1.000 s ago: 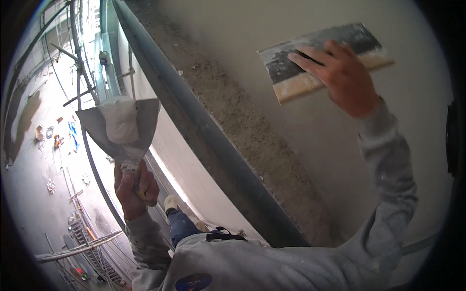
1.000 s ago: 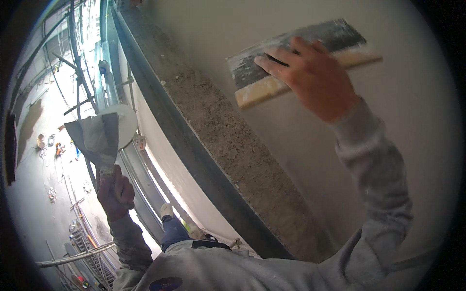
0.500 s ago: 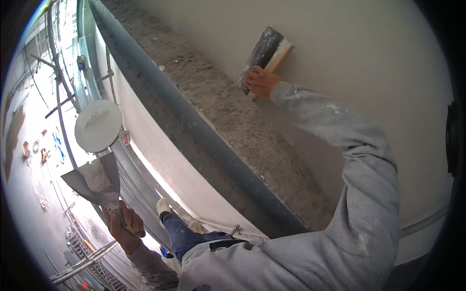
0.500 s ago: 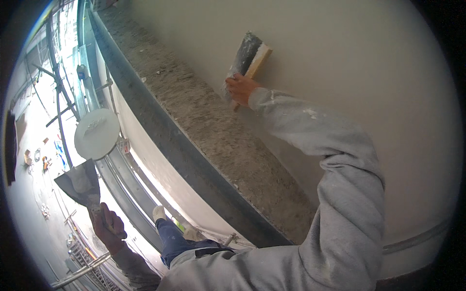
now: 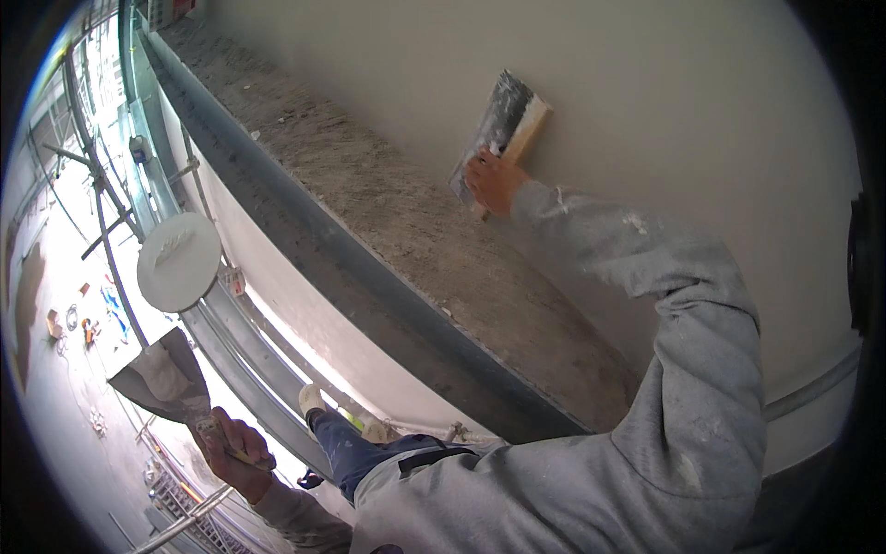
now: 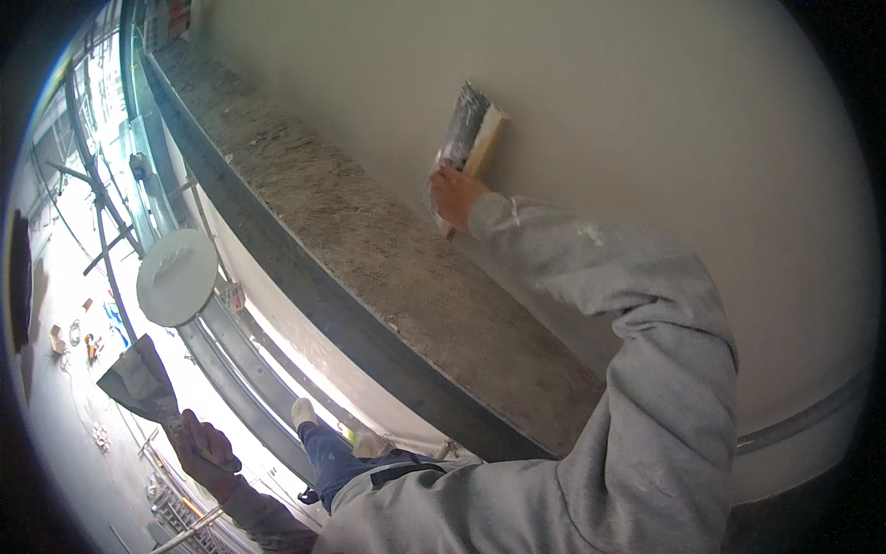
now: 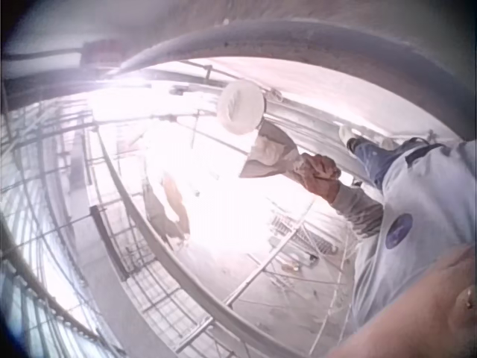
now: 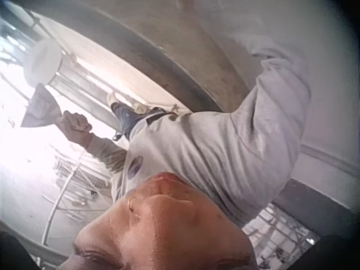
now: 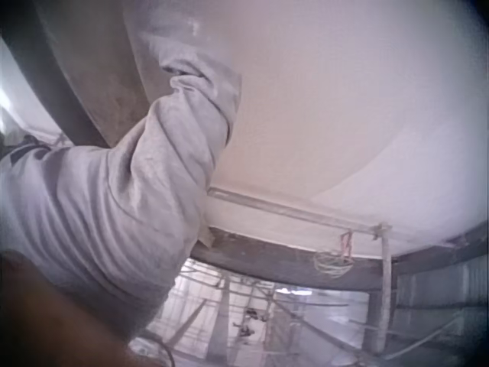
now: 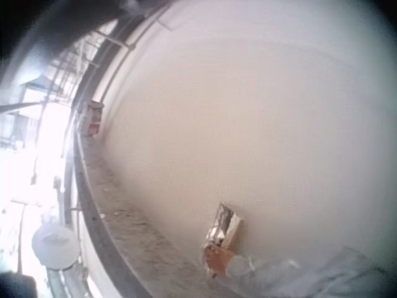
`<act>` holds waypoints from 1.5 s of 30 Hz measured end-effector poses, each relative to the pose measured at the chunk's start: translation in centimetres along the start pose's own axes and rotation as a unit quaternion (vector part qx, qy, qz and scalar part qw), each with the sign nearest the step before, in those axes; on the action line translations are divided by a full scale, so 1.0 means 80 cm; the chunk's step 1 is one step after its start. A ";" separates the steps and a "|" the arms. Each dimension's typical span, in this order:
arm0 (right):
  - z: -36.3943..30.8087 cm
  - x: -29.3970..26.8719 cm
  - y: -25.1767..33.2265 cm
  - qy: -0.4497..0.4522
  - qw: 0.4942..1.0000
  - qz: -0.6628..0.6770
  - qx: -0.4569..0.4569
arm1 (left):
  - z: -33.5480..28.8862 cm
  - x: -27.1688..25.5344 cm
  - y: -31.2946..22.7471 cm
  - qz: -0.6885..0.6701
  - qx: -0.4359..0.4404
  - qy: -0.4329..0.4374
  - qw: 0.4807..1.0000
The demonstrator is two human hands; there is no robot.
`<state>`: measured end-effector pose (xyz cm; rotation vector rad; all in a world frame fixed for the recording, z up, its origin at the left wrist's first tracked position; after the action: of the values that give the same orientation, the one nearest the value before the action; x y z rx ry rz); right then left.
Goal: The person applies plaster to a ceiling using a hawk and trowel while standing on scaffolding. They repeatedly scoop plaster from the hawk and spread it across the ceiling surface, smoothing it with the trowel.
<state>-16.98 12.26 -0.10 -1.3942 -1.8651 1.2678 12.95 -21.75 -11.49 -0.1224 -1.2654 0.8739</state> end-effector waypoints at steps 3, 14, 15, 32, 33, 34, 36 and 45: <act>-0.046 0.026 0.020 0.025 0.999 0.026 0.000 | -0.014 0.001 0.011 -0.047 -0.013 0.022 0.999; -0.190 0.063 0.074 0.133 0.987 0.045 -0.079 | -0.037 0.032 0.015 -0.023 -0.034 -0.017 0.999; -0.202 0.055 0.065 0.140 0.986 0.050 -0.076 | -0.034 0.047 0.012 -0.020 -0.034 -0.036 0.999; -0.383 -0.154 -0.113 -0.333 0.904 0.191 0.190 | 0.011 0.212 0.098 -0.103 -0.233 0.180 0.950; -0.386 -0.162 -0.111 -0.351 0.898 0.200 0.172 | 0.014 0.225 0.099 -0.108 -0.236 0.200 0.945; -0.389 -0.170 -0.108 -0.371 0.892 0.210 0.151 | 0.017 0.232 0.100 -0.093 -0.250 0.216 0.939; -0.391 -0.182 -0.105 -0.381 0.883 0.240 0.134 | 0.025 0.253 0.101 -0.088 -0.268 0.257 0.924; -0.384 -0.177 -0.102 -0.282 0.886 0.351 0.116 | 0.089 0.262 0.125 -0.058 -0.371 0.359 0.854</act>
<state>9.01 10.68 23.03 -1.7639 -1.4596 2.3824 2.49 -4.34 1.88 -0.8984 -0.8099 0.1357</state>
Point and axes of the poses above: each hand's wrist, its own z-axis towards the middle knuckle, its own x-axis out of the palm, y = z × x, the point moved 9 cm from there along z, towards the middle knuckle, and after that the axes turned 13 degrees about y, right-handed, at the moved point
